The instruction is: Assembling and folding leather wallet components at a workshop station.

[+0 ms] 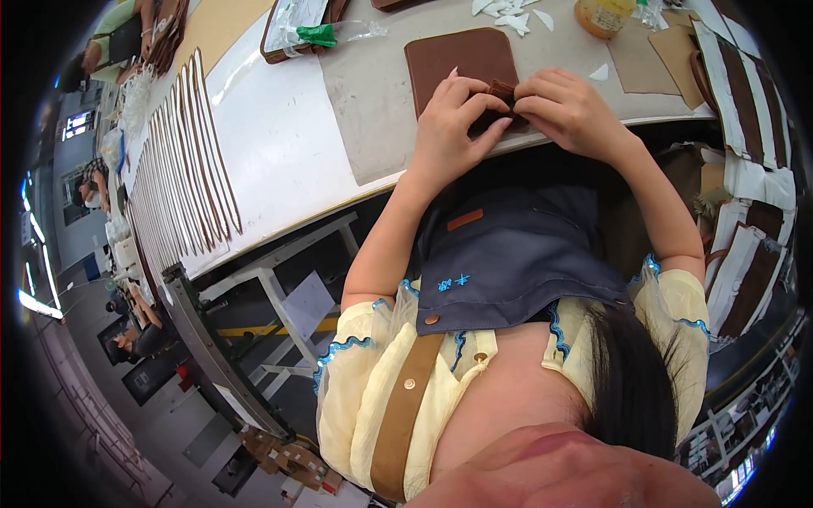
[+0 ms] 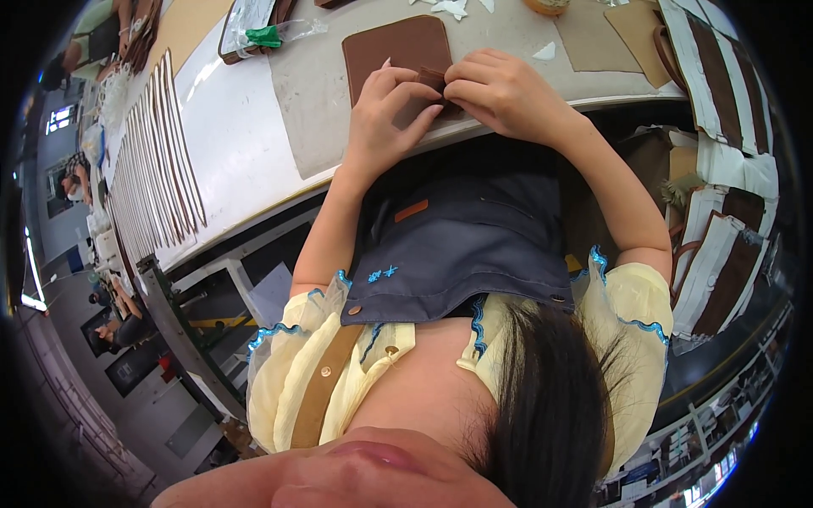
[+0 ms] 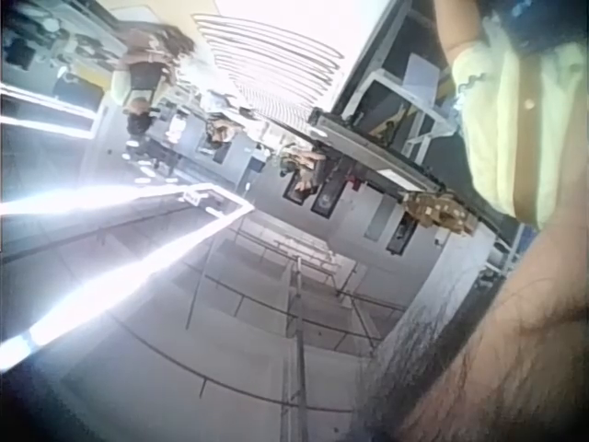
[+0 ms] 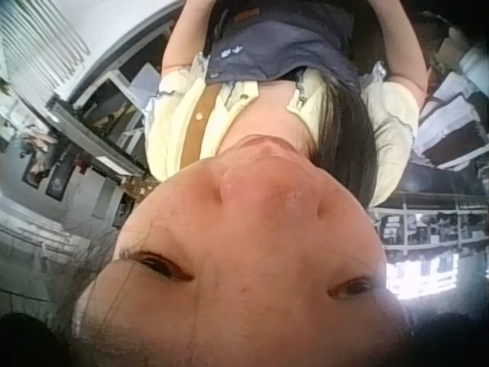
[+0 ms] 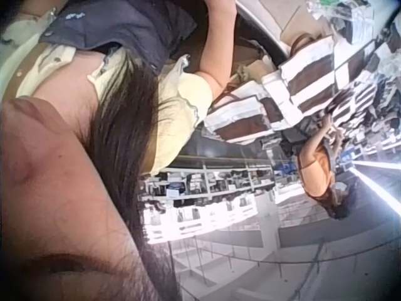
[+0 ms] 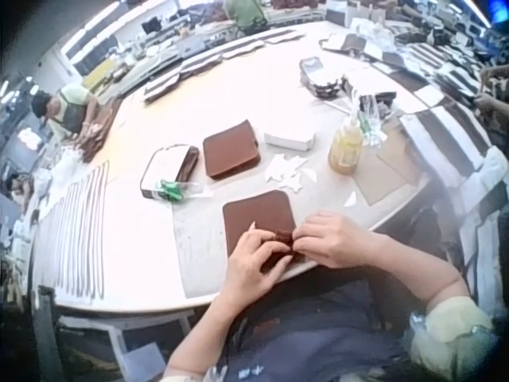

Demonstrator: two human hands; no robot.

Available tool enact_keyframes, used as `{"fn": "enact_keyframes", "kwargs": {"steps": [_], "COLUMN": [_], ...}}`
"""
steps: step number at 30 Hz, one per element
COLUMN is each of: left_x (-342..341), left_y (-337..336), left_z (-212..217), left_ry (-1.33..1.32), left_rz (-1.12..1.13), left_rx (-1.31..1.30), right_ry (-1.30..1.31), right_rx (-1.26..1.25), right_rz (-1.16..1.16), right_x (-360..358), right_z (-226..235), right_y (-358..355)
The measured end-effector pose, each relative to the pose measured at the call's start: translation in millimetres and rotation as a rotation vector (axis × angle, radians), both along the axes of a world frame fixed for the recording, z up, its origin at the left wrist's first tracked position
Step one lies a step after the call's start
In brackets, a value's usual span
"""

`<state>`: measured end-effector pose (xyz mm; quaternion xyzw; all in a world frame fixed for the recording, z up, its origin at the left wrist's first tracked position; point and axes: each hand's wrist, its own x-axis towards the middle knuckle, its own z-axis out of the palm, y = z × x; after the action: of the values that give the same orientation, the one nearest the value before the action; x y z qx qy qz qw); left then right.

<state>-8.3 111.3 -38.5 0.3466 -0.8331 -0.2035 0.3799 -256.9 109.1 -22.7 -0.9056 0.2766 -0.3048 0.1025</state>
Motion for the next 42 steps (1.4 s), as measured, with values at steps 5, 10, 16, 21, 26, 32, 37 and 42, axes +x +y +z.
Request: {"fn": "enact_keyframes", "kwargs": {"steps": [5,10,16,21,26,32,37,42], "left_x": [-1.8,0.3,-5.1,-0.1,-1.7,-3.6,-2.0,-7.7], "left_y": [1.1,-3.0,2.3,-5.4,-1.1,-0.8,-4.3,1.0], "left_z": [0.3,-5.3,-0.8,-6.6,-0.2,-2.8,-10.2,-2.7], "left_ry": [-0.015,0.038,0.173,0.139,0.030,-0.019,0.057,0.221], "left_rz": [0.016,0.011,0.105,0.057,0.027,0.039,0.055,0.135], "left_rx": [-0.013,0.018,0.131,0.036,0.010,-0.042,-0.019,0.122], "right_ry": [-0.026,-0.100,-0.017,0.028,0.040,0.001,-0.027,0.037], "right_rx": [0.060,0.058,0.064,-0.057,-0.086,-0.151,-0.164,-0.100], "right_rz": [-0.028,-0.064,-0.067,-0.029,-0.044,-0.091,-0.111,-0.069], "right_x": [0.0,1.4,-7.5,-4.3,0.4,2.5,-0.4,0.2], "right_z": [-4.2,-4.6,4.7,0.5,0.9,2.6,4.0,0.1], "right_y": [-1.3,0.3,6.3,4.8,2.4,2.6,9.7,14.3]}}
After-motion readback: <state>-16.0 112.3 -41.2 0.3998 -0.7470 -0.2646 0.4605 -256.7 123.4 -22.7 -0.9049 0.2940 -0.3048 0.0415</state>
